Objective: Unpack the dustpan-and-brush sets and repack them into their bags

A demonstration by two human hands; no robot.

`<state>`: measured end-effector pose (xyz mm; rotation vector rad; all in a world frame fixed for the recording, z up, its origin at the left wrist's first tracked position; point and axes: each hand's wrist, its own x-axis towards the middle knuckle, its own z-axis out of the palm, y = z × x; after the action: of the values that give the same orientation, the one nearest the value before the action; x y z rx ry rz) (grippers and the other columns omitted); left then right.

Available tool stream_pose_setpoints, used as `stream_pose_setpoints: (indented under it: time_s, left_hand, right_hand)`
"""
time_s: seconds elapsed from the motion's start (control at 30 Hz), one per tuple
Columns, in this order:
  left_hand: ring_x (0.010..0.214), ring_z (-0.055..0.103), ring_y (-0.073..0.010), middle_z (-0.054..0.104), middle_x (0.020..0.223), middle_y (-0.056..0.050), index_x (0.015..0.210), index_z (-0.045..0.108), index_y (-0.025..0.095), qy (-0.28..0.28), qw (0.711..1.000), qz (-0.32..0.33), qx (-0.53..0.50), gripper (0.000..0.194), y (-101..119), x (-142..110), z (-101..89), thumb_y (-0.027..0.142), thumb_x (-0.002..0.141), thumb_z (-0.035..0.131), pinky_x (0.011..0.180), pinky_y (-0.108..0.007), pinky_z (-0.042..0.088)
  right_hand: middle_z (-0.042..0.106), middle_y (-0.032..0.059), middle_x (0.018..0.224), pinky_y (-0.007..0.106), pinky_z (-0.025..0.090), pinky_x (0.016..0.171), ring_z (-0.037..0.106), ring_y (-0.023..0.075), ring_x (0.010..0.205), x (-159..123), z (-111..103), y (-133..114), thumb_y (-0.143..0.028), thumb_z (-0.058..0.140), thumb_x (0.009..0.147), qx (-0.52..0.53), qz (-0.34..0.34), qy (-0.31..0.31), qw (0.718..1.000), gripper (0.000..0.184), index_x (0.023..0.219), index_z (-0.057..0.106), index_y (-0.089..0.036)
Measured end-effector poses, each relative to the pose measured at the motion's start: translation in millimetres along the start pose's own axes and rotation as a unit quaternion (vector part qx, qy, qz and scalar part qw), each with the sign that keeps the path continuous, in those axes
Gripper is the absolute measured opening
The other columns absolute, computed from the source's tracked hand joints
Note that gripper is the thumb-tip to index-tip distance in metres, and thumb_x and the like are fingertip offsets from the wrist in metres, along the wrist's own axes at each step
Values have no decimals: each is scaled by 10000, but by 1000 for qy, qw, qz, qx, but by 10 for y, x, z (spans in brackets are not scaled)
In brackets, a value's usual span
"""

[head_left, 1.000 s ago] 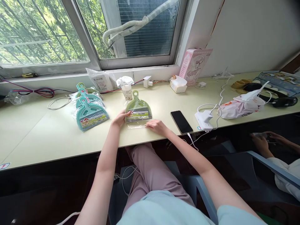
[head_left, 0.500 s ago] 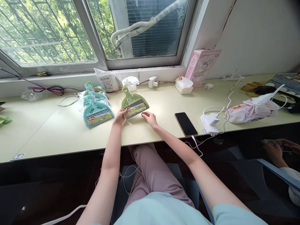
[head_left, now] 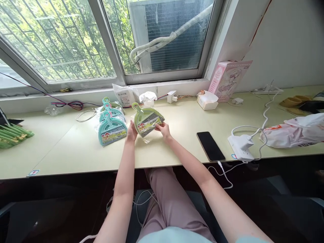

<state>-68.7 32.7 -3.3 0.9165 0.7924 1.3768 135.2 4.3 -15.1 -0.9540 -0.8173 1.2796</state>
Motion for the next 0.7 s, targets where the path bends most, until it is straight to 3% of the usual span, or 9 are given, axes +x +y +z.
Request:
stream_pose_setpoints:
  time_s: [0.17, 0.37, 0.5, 0.57, 0.7]
  left_hand:
    - [1148, 637, -185, 697, 1210, -71, 1274, 625, 201, 128, 991, 44, 16, 366, -11, 108, -83, 350, 978, 469, 879, -268, 543]
    - [1196, 612, -175, 613, 1342, -127, 1369, 511, 165, 236, 961, 145, 17, 438, 46, 94, -135, 338, 1038, 283, 998, -313, 497]
    - [1145, 630, -173, 556, 1365, -219, 1371, 439, 73, 353, 912, 200, 58, 487, 131, 46, -141, 406, 1035, 325, 1003, -314, 488]
    - [1063, 660, -163, 586, 1289, -252, 1334, 430, 27, 400, 888, 218, 61, 509, 136, 54, -122, 412, 1045, 264, 974, -328, 505]
    - [867, 696, -141, 657, 1094, -249, 1261, 443, 3, 418, 870, 248, 85, 553, 94, 100, -59, 358, 1045, 78, 890, -341, 543]
  right_hand:
    - [727, 2, 729, 368, 663, 734, 714, 170, 692, 23, -69, -62, -235, 883, 620, -45, 13, -36, 998, 280, 782, 663, -175]
    - [735, 37, 738, 295, 628, 576, 697, 166, 635, 14, -184, -196, -223, 886, 613, -107, 59, -69, 990, 274, 776, 674, -161]
    - [723, 22, 709, 208, 550, 463, 657, 126, 581, 30, -335, -326, -193, 906, 560, -71, 58, -14, 996, 317, 763, 666, -161]
    - [722, 12, 733, 193, 536, 475, 647, 111, 590, 41, -398, -377, -195, 890, 577, -24, 37, 25, 999, 302, 768, 658, -167]
    - [716, -17, 832, 176, 531, 566, 653, 88, 665, 61, -481, -428, -250, 810, 668, 102, -21, 77, 992, 242, 830, 637, -202]
